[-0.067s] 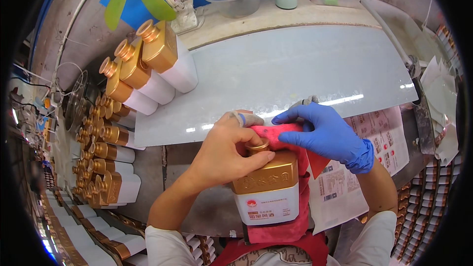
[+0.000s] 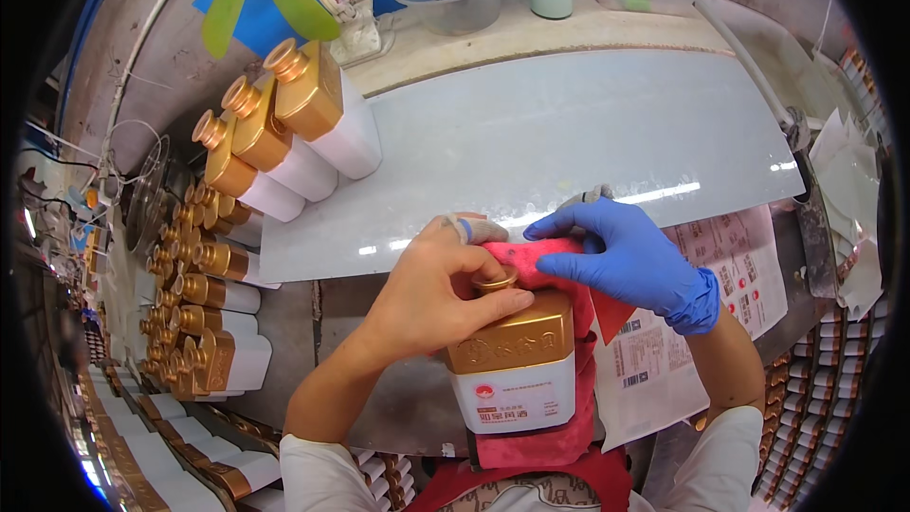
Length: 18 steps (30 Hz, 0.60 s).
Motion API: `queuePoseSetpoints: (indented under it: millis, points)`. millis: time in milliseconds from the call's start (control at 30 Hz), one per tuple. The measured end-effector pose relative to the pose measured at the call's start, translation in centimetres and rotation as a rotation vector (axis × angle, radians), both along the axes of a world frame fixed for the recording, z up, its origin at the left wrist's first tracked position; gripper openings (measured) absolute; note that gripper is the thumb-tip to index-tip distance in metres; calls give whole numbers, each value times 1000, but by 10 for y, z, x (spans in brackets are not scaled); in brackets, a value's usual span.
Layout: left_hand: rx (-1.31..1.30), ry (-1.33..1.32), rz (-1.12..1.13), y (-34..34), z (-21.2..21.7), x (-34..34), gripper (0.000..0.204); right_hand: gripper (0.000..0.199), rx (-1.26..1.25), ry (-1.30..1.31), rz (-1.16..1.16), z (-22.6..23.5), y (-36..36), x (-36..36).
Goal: The person applies adhesive labels to white bottles with gold caps. They pick up a label, align it on the bottle, and smooth it down with a red cloth. The person repeats this process for multiple bottles, placing finished ones on a nearby shelf.
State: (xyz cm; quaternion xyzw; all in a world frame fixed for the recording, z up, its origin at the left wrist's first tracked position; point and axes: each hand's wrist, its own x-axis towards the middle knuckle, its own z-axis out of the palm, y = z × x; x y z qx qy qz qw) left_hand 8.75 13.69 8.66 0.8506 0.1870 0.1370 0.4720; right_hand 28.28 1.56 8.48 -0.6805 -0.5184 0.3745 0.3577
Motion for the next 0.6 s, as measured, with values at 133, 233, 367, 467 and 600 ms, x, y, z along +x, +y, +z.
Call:
queuePoseSetpoints:
  millis: [133, 233, 367, 467, 600]
  points:
    - [-154, -62, -3, 8, -2, -9, 15, 39, -7, 5, -9, 1, 1, -1]
    - [-109, -98, -92, 21, -10, -23, 19, 40, -9, -6, -3, 2, 0, -1]
    - [-33, -101, -149, 22, -16, -30, 27, 45, -9, -76, 10, 3, 1, -5]
    - [-7, -107, -155, 21, -22, -31, 32, 50, 25, -149, 22, -2, 1, -11]
    - [32, -170, -113, 21, -33, -29, 35, 55, 10, -191, 35, 0, 6, -17]
